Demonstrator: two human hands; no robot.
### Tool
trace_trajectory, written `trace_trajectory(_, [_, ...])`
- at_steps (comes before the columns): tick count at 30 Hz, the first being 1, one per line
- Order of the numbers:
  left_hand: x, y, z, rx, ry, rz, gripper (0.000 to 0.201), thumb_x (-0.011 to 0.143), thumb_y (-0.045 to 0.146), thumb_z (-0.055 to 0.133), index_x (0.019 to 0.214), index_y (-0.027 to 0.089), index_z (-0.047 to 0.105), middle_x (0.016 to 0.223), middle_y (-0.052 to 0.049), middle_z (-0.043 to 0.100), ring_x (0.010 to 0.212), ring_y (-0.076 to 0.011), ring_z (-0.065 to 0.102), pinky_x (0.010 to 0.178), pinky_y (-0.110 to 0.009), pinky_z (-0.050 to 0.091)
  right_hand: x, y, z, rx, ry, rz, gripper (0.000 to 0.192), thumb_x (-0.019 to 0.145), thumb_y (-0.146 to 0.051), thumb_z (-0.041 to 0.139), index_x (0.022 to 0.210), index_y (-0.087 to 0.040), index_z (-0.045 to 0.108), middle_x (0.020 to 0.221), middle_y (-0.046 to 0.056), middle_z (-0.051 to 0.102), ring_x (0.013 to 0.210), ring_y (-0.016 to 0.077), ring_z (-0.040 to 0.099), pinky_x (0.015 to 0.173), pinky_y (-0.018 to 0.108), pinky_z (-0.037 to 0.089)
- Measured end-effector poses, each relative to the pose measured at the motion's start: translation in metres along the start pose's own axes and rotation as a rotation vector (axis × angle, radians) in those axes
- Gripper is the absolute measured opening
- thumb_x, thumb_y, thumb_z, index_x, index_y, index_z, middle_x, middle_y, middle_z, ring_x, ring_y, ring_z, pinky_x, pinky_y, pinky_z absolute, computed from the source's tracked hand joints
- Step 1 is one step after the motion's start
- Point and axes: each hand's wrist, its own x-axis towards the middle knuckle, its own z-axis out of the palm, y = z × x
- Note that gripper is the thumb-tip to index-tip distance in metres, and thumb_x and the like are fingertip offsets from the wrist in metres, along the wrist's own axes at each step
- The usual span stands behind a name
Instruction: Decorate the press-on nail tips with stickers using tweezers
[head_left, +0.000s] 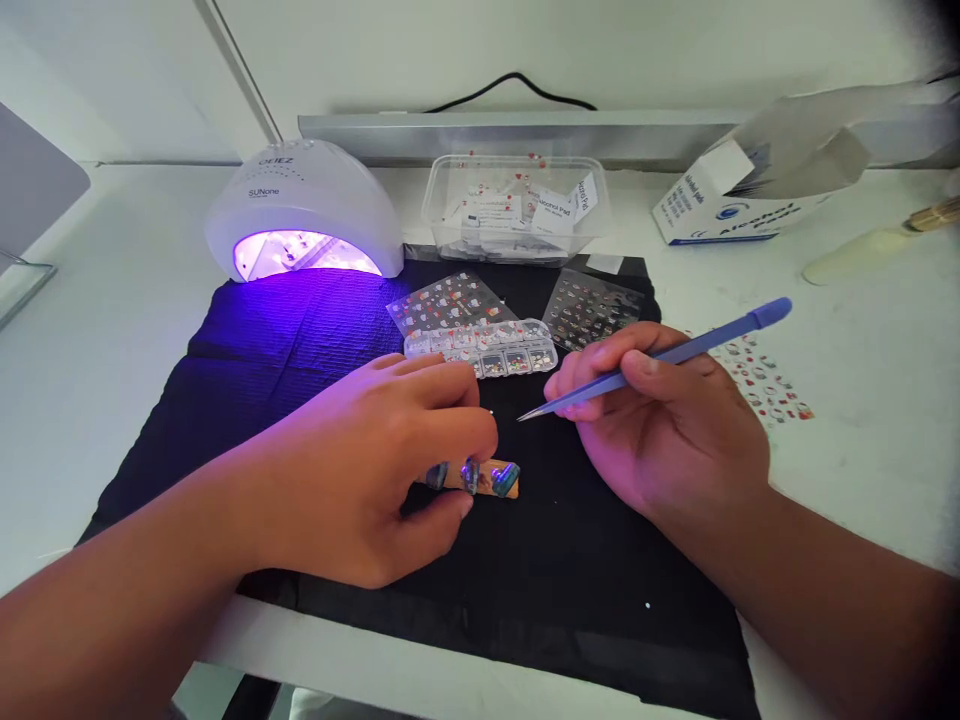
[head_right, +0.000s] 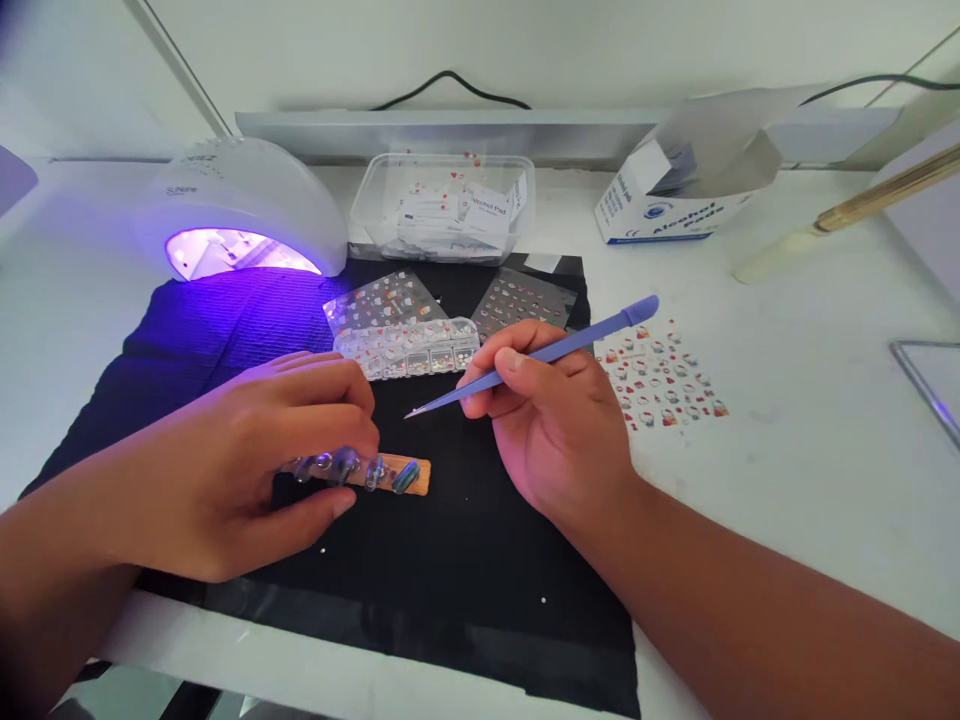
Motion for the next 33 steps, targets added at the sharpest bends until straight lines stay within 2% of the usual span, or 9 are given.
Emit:
trace_trajectory(3, [0.001,-0.001,0.0,-0.022,0.025,0.028,0.01,0.076,0.01,0.058,0.08,0.018,0.062,0.086,0.0,0.054,0.076,-0.0136,0.049,0.072,-0.031,0.037,0.001,0.0,0.0,-0.004,-0.004,0.008,0.008,0.077,-0.025,0.076,0.073,-0.019,0.076,0.056,-0.001,0.067,0.052,0.0115,0.061,0.06,0.027,0.053])
trace_trajectory(14, [0.001,-0.004,0.0,-0.039,-0.075,0.047,0.014,0.077,0.012,0.061,0.087,0.019,0.069,0.089,0.0,0.055,0.079,-0.0142,0.05,0.077,-0.033,0.039,0.0,-0.001,0.001,-0.012,0.053,0.022,0.007,0.075,-0.023,0.074,0.07,-0.018,0.076,0.053,0.0,0.067,0.053,0.0136,0.063,0.06,0.028,0.053])
trace_trajectory(22, [0.001,-0.005,0.0,-0.033,-0.026,0.075,0.007,0.076,0.01,0.06,0.073,0.015,0.064,0.084,0.0,0.054,0.073,-0.0128,0.046,0.072,-0.032,0.038,0.001,-0.003,0.002,-0.003,0.042,0.04,0.007,0.075,-0.024,0.075,0.069,-0.019,0.076,0.054,-0.002,0.066,0.051,0.0107,0.061,0.058,0.025,0.052])
trace_trajectory(28, [0.002,-0.005,0.0,-0.034,-0.037,0.075,0.01,0.076,0.011,0.06,0.08,0.016,0.067,0.083,-0.001,0.054,0.073,-0.0135,0.047,0.07,-0.032,0.038,-0.001,-0.002,0.003,-0.029,0.021,0.03,0.007,0.077,-0.024,0.075,0.071,-0.021,0.076,0.055,-0.002,0.067,0.052,0.0116,0.06,0.058,0.027,0.053])
trace_trajectory(33, [0.002,-0.012,-0.001,-0.065,-0.007,0.077,0.011,0.078,0.011,0.057,0.071,0.014,0.065,0.077,-0.001,0.053,0.071,-0.0134,0.048,0.067,-0.031,0.037,-0.002,-0.002,0.001,-0.048,0.009,0.045,0.008,0.078,-0.026,0.075,0.071,-0.022,0.076,0.057,-0.002,0.067,0.054,0.0118,0.061,0.059,0.027,0.053])
